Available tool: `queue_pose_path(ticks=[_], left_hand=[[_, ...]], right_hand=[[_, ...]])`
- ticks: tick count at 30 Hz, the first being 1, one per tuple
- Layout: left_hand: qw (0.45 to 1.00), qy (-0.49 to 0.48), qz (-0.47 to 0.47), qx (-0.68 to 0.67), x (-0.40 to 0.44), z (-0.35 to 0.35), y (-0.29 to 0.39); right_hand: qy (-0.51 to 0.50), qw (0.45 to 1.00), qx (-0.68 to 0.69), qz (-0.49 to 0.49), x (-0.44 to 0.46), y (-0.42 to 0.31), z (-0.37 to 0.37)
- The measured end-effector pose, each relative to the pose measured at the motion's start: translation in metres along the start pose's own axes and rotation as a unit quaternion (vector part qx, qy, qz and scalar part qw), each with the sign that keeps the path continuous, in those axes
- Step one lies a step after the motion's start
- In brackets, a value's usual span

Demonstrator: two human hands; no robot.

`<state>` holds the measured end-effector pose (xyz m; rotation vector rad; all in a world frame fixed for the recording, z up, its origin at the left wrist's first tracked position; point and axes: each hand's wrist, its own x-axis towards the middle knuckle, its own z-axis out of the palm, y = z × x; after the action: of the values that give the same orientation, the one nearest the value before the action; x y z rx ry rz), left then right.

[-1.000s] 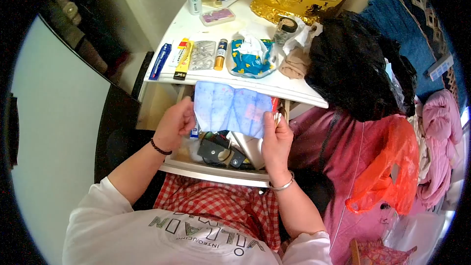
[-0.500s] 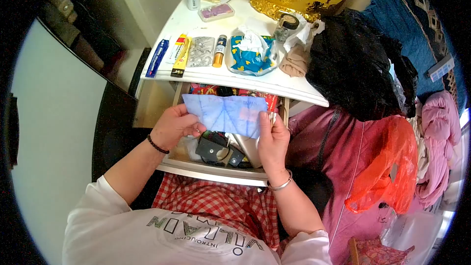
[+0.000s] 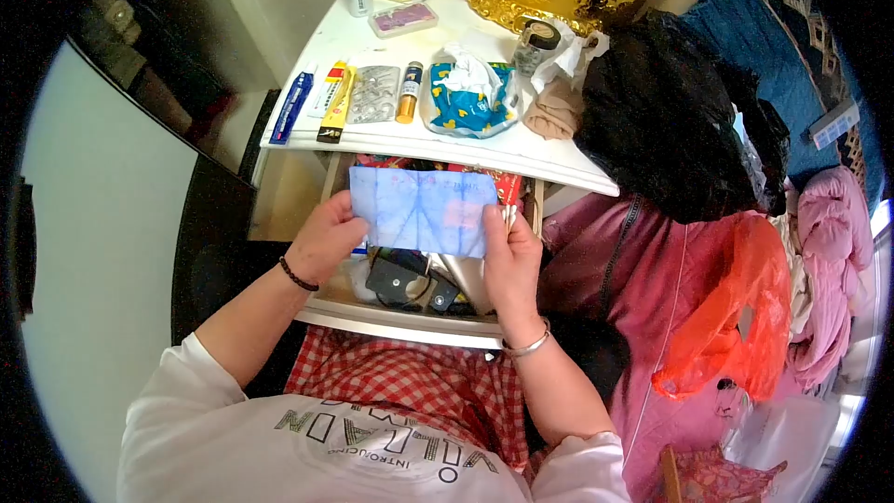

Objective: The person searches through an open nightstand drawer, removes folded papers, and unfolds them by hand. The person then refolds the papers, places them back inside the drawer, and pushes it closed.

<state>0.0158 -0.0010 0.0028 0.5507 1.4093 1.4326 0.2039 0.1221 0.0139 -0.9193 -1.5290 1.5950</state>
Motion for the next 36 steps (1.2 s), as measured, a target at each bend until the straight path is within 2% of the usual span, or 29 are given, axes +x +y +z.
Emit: queue_pose_path(ticks=[1,4,11,13,19,23,26,31,36], left_hand=[[0.999,0.021,0.034,-0.008,0.000,0.002,-0.002],[0.998,0.010,0.034,0.053,0.002,-0.006,-0.006],[0.995,-0.001,0.060,0.074,0.006,-0.009,-0.014],[0.997,-0.004,0.069,0.037,0.005,-0.008,-0.012],[0.998,0.007,0.025,0.051,-0.001,-0.007,-0.002],[0.999,0.018,0.017,0.048,-0.004,-0.003,0.004],[0.998,0.022,0.026,0.044,-0.004,-0.002,0.005],[0.996,0.082,0.043,0.012,-0.006,0.002,0.009],[0.995,0.070,0.064,-0.010,-0.008,0.002,0.010]], right_hand=[[0.004,1.000,-0.003,0.001,0.001,-0.001,0.000],[0.005,1.000,0.025,-0.001,0.003,-0.001,-0.001],[0.010,0.999,0.051,0.012,0.004,0.001,-0.001],[0.000,0.998,0.057,0.019,0.004,0.002,-0.002],[0.002,0.997,0.055,0.051,0.004,0.000,-0.005],[0.001,0.997,0.071,0.035,0.004,-0.001,-0.003],[-0.002,0.996,0.084,0.017,0.004,-0.003,-0.001],[-0.022,0.994,0.103,0.008,0.003,0.000,-0.001],[-0.014,0.997,0.076,0.005,0.001,-0.002,-0.002]])
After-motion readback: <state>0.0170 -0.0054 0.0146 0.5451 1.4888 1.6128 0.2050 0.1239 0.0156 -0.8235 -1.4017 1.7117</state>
